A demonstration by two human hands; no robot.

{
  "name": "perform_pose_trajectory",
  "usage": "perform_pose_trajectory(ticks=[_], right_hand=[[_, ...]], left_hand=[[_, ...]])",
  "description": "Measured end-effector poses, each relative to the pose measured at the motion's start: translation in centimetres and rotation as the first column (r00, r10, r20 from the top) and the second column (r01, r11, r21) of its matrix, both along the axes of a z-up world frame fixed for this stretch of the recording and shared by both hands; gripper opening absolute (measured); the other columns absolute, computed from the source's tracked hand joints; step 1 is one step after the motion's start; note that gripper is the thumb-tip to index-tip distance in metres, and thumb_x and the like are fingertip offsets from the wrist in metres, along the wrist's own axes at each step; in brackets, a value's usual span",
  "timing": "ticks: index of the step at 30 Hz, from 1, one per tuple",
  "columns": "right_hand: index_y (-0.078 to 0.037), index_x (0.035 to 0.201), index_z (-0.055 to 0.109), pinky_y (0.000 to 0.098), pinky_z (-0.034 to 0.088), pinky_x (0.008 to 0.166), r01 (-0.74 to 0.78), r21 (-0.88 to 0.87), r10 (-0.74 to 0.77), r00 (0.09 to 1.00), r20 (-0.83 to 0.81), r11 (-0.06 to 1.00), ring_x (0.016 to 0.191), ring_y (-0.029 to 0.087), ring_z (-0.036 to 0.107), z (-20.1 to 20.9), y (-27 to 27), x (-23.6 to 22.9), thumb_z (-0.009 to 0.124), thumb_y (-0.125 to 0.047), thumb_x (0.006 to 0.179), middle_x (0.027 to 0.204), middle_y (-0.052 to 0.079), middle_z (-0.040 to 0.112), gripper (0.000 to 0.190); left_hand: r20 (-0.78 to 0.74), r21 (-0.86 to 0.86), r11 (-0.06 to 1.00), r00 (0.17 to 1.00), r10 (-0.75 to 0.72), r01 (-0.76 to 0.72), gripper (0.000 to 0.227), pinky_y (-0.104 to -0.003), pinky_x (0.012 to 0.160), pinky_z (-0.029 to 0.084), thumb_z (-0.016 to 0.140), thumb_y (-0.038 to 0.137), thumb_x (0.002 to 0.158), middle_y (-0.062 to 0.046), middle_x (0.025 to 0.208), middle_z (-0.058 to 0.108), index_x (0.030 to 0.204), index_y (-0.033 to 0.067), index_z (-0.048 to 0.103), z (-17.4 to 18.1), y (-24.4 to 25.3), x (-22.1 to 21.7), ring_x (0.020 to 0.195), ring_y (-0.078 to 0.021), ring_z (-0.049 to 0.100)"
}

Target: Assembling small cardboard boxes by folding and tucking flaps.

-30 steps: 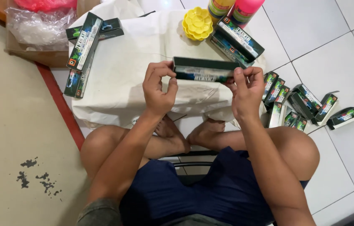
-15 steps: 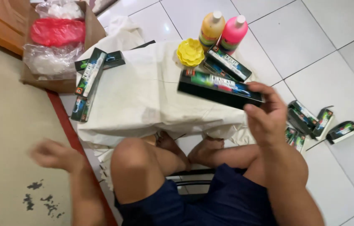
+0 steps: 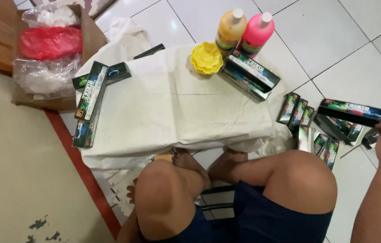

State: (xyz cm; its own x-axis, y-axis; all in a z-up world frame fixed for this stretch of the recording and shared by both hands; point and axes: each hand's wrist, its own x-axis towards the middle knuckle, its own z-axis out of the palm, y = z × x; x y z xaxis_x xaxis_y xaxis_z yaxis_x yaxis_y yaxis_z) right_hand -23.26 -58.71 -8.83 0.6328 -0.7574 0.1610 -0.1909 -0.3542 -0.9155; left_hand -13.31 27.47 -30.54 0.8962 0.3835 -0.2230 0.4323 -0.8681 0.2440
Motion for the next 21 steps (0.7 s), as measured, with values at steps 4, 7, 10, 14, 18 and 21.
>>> perform_pose_trajectory(ticks=[4,7,10,14,18,21], right_hand=[[-0.024,0.114,0.068,0.035,0.059,0.052,0.364,0.023,-0.357,0.922,-0.152,0.931,0.087,0.029,0.066,-7.1,-1.7,-3.1,0.06,0.005,0.079,0.117,0.012,0.064,0.047],[-0.025,0.104,0.068,0.0303,0.066,0.069,0.479,0.162,-0.431,0.864,-0.261,0.863,0.096,0.015,0.071,-9.4,-0.2,-4.9,0.062,0.011,0.074,0.108,-0.004,0.074,0.047],[-0.021,0.104,0.07,0.0314,0.062,0.067,0.512,0.133,-0.416,0.801,-0.43,0.848,0.095,0.022,0.066,-11.2,2.4,-6.9,0.065,0.005,0.081,0.105,0.006,0.068,0.035],[-0.024,0.104,0.069,0.0347,0.057,0.062,0.608,0.095,-0.506,0.728,-0.463,0.788,0.091,0.021,0.069,-13.2,2.5,-9.2,0.067,-0.004,0.083,0.106,0.002,0.072,0.029],[-0.019,0.11,0.07,0.0329,0.05,0.049,0.594,-0.009,-0.513,0.686,-0.516,0.805,0.072,0.02,0.065,-13.8,3.0,-11.1,0.069,-0.013,0.089,0.103,0.005,0.069,0.022],[-0.018,0.112,0.068,0.041,0.055,0.054,0.568,-0.066,-0.481,0.624,-0.616,0.82,0.076,0.028,0.066,-13.4,3.3,-11.2,0.069,-0.016,0.089,0.108,0.009,0.067,0.023]], left_hand=[[-0.344,0.088,0.986,0.933,-0.105,0.143,0.08,-0.078,0.099,0.031,0.057,0.064,0.086,-0.006,0.163,-0.004,0.15,0.0458,0.013,-0.4,0.1,-2.2,0.15,-0.0382,0.0],[-0.493,0.098,0.97,0.858,-0.148,0.224,0.092,-0.082,0.104,0.03,0.059,0.071,0.084,-0.005,0.175,-0.01,0.159,0.0518,0.009,-7.0,-2.4,-1.6,0.16,-0.0395,-0.005],[0.227,0.401,0.865,0.882,-0.413,0.302,0.086,-0.064,0.104,0.04,0.045,0.066,0.093,-0.044,0.16,0.017,0.167,0.0271,0.024,-10.2,-0.4,-2.1,0.122,-0.0672,0.042],[-0.618,-0.049,0.999,0.786,-0.025,-0.006,0.084,-0.071,0.1,0.041,0.061,0.046,0.096,-0.011,0.16,0.016,0.159,0.0483,0.006,-0.9,-3.4,-1.7,0.146,-0.0352,0.022],[-0.681,-0.036,0.993,0.725,-0.105,0.11,0.059,-0.062,0.099,0.039,0.053,0.026,0.101,-0.005,0.139,0.059,0.155,0.0398,0.034,4.1,-2.1,-1.7,0.121,-0.035,0.064],[-0.757,0.052,0.917,0.615,-0.221,0.395,0.029,-0.061,0.099,0.041,0.043,0.007,0.099,-0.006,0.118,0.068,0.116,0.0199,0.063,7.6,-2.2,-1.1,0.106,-0.0318,0.071]])
